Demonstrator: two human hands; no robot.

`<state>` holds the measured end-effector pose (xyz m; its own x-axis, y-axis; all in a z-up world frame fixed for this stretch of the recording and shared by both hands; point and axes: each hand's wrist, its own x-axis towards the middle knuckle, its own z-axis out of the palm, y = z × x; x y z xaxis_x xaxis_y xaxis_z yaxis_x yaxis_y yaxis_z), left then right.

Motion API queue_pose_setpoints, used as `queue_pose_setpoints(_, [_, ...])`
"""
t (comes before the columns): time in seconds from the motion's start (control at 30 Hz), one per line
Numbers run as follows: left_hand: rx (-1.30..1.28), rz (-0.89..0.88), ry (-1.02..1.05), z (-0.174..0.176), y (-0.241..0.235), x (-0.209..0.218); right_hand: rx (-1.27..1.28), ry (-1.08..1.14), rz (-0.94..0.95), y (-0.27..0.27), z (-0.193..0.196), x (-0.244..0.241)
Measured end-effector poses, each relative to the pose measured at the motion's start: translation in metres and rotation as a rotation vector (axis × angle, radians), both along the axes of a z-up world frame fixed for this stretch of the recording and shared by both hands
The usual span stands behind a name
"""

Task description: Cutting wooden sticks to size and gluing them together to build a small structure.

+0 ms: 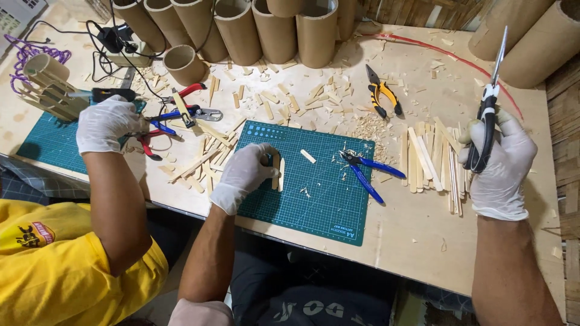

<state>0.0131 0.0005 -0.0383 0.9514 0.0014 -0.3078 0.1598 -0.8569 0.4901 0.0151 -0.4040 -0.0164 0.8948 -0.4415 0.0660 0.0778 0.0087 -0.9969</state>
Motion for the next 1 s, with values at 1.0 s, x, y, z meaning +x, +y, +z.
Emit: queue_pose_setpoints(1.0, [-1.028, -0.048, -0.151, 0.054, -0.097, 0.028, 0.221, -0.231, 0.354, 0.121, 0.009, 0.004])
